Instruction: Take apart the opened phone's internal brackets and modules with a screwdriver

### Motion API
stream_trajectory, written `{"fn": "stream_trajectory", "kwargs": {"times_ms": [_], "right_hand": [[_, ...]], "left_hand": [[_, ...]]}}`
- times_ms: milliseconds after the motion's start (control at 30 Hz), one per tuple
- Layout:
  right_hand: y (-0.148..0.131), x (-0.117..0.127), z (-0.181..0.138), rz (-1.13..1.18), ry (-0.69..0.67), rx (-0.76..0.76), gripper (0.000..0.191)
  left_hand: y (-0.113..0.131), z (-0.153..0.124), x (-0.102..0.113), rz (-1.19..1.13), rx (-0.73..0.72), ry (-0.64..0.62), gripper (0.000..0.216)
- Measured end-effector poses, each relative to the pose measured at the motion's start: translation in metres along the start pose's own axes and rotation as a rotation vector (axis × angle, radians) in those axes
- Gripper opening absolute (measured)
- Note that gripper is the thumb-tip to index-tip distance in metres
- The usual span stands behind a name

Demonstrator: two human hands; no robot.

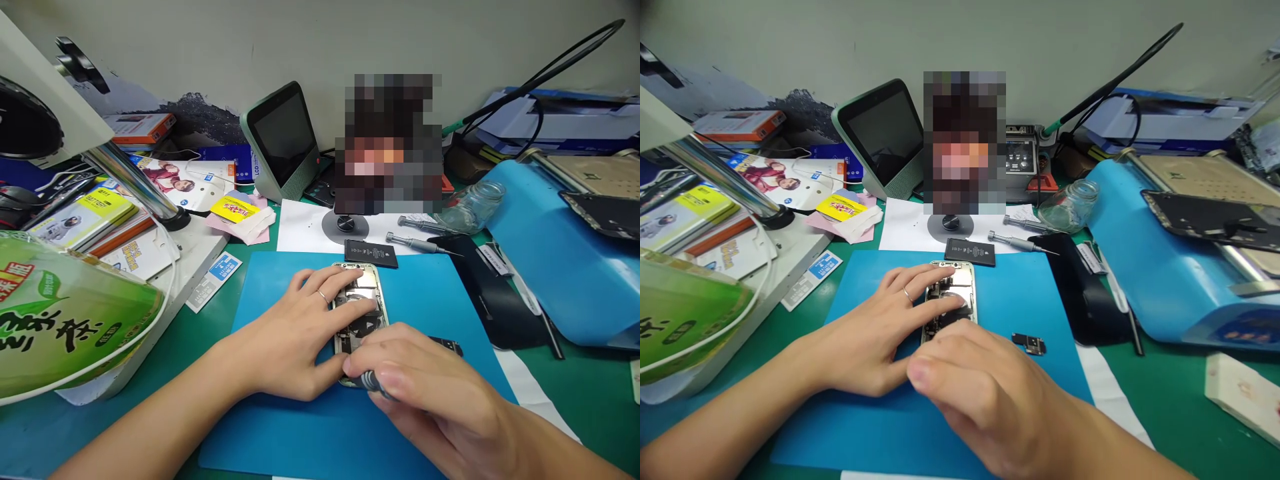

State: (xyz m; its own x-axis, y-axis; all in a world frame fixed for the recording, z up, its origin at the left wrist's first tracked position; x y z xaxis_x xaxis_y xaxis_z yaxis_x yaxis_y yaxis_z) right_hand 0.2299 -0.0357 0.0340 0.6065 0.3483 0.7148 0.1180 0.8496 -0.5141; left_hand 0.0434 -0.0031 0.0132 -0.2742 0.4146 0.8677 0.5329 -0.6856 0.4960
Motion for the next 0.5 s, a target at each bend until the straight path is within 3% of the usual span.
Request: {"fn": "stream_trajectory", "kwargs": {"times_ms": [267, 500], "right_hand": [[-0.0005, -0.0036, -0.0002, -0.036, 0.013, -0.019, 0.048], [0.0056, -0.0039, -0.0021, 0.057, 0.026, -0.013, 0.067]], "left_hand": [[0.0005, -0.0010, -0.0004, 0.018, 0.006, -0.002, 0.060], [-0.0017, 0.0000, -0.0006, 0.057, -0.008, 0.012, 0.056]]}}
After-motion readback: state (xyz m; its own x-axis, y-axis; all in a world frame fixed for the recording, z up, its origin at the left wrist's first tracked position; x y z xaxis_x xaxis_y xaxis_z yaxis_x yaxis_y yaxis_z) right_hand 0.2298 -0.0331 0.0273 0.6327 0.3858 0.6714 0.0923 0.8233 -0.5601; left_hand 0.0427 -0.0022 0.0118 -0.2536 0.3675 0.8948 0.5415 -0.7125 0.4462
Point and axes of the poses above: each hand's wrist, its own z-axis towards the middle knuckle, its own x-axis out of the back of the hand, y = z × x, the point moved 3 cm from there along z, towards the middle knuckle, and after that the axes turned 9 degrees about -y, right-handed, at the moved point
